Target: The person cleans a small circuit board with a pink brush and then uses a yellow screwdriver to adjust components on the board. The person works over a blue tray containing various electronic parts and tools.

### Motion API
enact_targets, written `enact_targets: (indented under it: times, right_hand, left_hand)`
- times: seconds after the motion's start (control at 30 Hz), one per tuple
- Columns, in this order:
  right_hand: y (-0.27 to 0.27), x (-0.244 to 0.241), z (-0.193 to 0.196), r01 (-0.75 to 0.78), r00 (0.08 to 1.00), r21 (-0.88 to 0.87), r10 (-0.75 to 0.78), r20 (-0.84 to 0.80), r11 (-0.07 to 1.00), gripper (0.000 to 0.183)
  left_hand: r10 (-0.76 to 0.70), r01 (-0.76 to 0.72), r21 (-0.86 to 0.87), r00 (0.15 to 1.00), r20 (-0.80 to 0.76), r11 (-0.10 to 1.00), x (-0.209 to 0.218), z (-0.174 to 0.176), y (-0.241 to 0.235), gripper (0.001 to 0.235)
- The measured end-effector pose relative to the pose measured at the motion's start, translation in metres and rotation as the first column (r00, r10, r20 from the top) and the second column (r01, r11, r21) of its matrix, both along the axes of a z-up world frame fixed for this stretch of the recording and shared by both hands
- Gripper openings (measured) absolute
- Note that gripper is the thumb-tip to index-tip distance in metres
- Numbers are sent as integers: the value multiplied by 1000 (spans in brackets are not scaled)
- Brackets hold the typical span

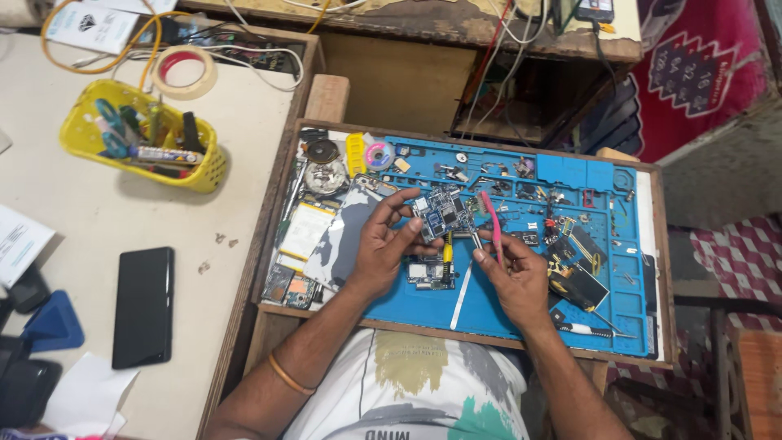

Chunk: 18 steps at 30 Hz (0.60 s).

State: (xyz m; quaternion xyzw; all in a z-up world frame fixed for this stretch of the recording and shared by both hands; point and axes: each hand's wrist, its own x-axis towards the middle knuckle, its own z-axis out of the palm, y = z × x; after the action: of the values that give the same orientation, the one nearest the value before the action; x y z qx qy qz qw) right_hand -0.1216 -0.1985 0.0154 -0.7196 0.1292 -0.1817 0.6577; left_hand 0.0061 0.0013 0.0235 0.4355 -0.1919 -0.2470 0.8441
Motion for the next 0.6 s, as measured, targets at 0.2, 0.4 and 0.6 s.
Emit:
enact_targets:
  times: [0.2,0.4,0.6]
  right_hand:
    - [-4,3,5,35,998,128,-27,-62,991,39]
    - [-7,27,21,55,997,322,-33,-72,945,40]
    - [-6,66,26,-87,994,345,59,89,934,36]
  left_hand:
    - [-148,153,-68,986,83,986,25,17,-10,64]
    - [-230,208,-167,964,-131,964,41,31,-35,72]
    - [-250,227,-228,965,-77,947,65,31,-46,71]
